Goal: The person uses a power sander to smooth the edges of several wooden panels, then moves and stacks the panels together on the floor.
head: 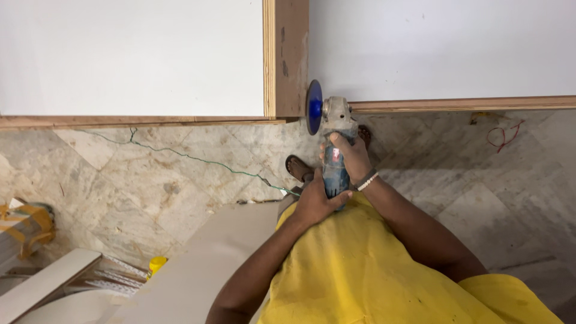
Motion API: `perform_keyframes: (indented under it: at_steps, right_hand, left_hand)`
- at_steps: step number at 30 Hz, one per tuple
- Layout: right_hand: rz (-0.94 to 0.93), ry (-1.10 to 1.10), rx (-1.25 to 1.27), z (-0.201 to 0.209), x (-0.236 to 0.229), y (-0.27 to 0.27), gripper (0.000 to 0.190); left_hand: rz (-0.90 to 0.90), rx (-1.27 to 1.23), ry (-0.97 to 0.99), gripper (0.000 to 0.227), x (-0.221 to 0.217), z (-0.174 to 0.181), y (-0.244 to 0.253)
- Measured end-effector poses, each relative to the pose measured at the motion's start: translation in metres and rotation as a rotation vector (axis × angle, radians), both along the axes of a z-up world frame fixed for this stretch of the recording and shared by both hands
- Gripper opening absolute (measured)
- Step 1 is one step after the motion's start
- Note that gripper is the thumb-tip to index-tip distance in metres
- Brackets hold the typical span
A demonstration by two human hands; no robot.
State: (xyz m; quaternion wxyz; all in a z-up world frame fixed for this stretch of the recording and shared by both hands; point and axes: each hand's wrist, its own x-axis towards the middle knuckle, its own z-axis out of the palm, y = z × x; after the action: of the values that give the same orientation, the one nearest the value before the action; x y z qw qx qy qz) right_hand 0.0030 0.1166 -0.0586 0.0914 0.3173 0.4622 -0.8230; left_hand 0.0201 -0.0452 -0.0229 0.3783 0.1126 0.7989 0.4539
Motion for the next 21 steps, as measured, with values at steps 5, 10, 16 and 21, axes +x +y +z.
perform_keyframes:
  at_steps: [5,10,16,21]
  right_hand:
    - [0.031,-0.044,0.025,-0.002,0.000,0.001,0.033]
    - [-0.032,-0.121,-0.070,-0.018,0.002,-0.002,0.035]
    - [-0.141,-0.036,-0.086,-0.018,0.015,0.016,0.042]
    - [-0.210,0.062,-0.094,-0.006,0.011,0.037,0.049]
  left_hand:
    - [0.018,0.084,0.022,0.078,0.009,0.001,-0.001]
    - [-0.003,-0.029,-0.052,0.079,0.001,0.007,-0.003]
    - [-0.062,0.051,-0.051,0.078,-0.006,0.011,0.006]
    - [0.258,0.514,-0.261,0.050,-0.020,-0.036,0.007]
